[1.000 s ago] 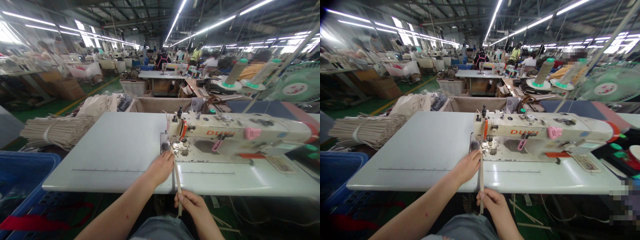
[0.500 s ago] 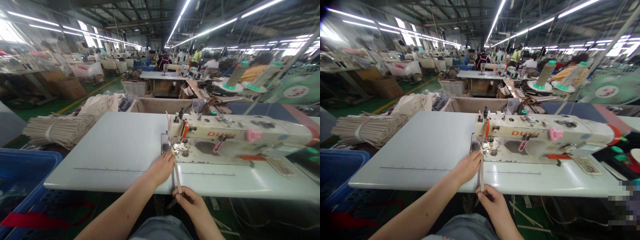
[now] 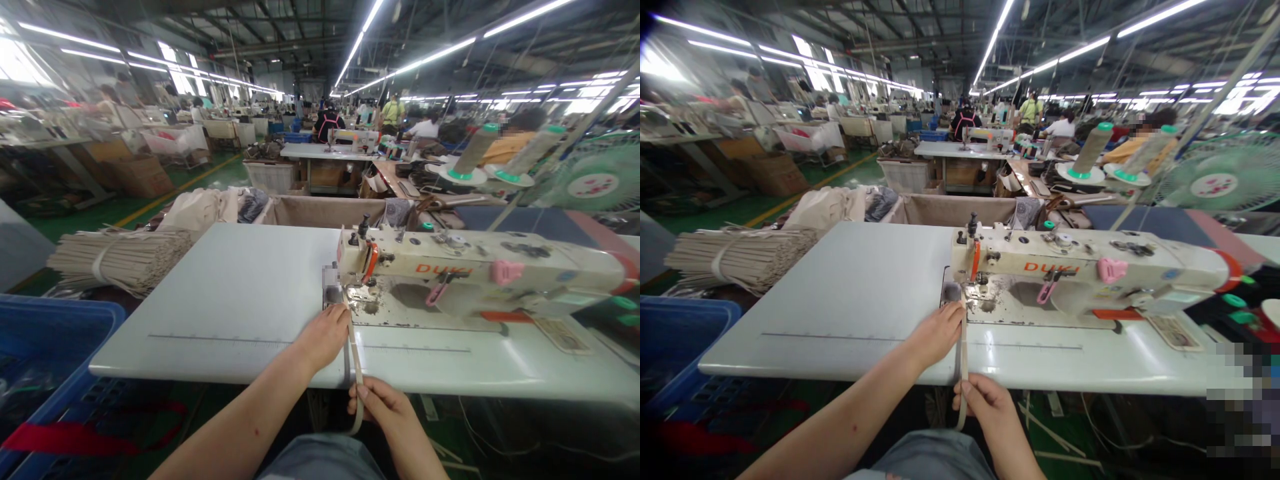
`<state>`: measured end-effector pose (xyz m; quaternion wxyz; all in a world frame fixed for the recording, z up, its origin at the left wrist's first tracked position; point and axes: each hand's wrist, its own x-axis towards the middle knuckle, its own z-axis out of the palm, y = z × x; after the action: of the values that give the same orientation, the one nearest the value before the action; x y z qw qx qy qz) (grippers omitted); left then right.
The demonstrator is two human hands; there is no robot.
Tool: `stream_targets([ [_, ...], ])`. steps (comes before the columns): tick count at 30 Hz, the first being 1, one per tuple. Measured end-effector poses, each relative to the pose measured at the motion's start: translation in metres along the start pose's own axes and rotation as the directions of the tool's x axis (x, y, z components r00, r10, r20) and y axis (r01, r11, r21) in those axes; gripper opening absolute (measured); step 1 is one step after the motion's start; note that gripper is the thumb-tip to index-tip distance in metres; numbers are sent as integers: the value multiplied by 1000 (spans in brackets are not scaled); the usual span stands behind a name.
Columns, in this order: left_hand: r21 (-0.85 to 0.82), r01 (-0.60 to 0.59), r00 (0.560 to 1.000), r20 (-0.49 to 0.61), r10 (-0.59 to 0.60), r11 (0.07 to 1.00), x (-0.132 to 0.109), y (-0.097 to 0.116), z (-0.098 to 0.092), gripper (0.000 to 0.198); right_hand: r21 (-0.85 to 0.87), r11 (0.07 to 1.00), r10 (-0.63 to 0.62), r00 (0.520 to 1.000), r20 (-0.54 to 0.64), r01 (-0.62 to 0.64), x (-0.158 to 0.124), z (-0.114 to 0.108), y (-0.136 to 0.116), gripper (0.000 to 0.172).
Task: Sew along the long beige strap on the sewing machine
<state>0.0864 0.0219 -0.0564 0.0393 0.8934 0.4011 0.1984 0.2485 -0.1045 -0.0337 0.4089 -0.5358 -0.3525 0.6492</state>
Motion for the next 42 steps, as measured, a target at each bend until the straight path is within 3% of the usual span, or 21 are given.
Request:
stream_targets([
  [20, 18, -1, 1000, 3, 1, 1000, 0, -1, 1, 25, -22, 1000, -2, 1000, -11, 1, 1, -2, 3, 49],
  [28, 27, 3, 999, -47, -2, 1000, 0, 0, 1, 25, -55, 998, -15, 1000, 1, 15, 0, -3, 1, 50],
  [36, 28, 5, 1000, -20, -4, 1000, -1, 0, 1, 25, -65, 997, -27, 999, 36, 30, -1, -3, 2, 46],
  [42, 55, -18, 1000, 22, 16, 998, 0, -1, 0, 24, -161, 981, -106, 994, 19, 108, -1, -1, 1, 44],
])
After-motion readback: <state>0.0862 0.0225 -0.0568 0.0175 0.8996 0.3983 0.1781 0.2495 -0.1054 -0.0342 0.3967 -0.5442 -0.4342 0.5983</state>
